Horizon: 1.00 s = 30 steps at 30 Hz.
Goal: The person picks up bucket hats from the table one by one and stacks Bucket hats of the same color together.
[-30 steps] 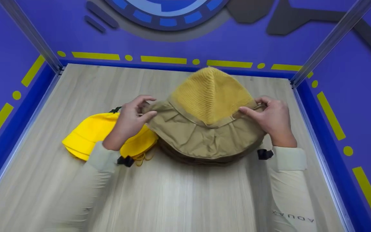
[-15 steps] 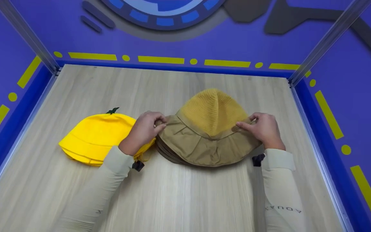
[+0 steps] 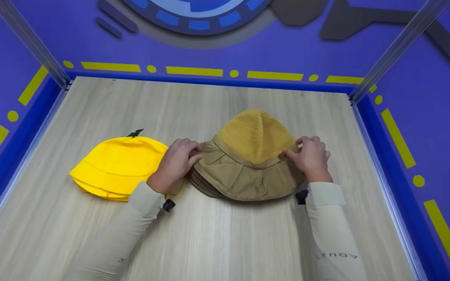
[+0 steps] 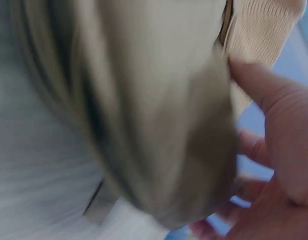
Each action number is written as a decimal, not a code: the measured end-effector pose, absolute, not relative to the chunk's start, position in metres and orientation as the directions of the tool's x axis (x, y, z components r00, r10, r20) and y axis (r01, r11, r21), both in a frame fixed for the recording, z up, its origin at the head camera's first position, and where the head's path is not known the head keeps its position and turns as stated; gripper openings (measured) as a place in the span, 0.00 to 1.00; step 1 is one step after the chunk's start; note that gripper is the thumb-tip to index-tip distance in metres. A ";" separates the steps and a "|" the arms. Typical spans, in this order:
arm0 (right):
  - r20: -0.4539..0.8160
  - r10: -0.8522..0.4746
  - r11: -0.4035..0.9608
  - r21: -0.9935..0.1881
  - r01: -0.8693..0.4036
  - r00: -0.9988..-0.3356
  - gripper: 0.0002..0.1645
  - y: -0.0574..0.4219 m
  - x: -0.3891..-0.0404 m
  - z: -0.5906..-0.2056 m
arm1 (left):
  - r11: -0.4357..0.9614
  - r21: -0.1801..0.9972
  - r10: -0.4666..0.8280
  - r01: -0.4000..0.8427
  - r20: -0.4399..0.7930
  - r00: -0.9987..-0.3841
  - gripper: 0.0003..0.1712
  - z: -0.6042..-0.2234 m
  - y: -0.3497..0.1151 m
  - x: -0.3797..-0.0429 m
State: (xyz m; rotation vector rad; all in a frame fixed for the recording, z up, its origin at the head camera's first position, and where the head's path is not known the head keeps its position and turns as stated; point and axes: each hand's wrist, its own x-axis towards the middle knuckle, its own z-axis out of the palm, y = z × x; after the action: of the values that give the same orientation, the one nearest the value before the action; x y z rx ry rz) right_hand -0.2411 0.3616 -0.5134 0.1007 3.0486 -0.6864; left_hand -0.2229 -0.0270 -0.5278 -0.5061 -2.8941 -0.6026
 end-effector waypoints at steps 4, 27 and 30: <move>0.190 0.050 0.873 -0.485 -0.049 -0.981 0.31 0.329 -0.224 -0.504 | 0.832 0.401 0.281 0.383 0.289 -0.915 0.18 -0.520 -0.041 -0.214; -0.162 -0.093 0.949 -0.312 -0.039 -0.982 0.71 0.246 -0.203 -0.552 | 0.957 0.286 0.007 -0.049 -0.191 -0.982 0.51 -0.554 -0.127 -0.213; -0.167 -0.081 0.937 -0.350 -0.018 -0.983 0.71 0.251 -0.214 -0.555 | 0.955 0.293 0.005 -0.045 -0.169 -0.986 0.50 -0.558 -0.123 -0.223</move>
State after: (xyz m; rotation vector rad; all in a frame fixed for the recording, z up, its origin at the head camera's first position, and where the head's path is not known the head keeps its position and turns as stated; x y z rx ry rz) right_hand -0.2138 0.2507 -0.5552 -0.0753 2.9140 -0.5236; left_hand -0.2229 -0.1233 -0.5583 0.0342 -3.2725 -0.4969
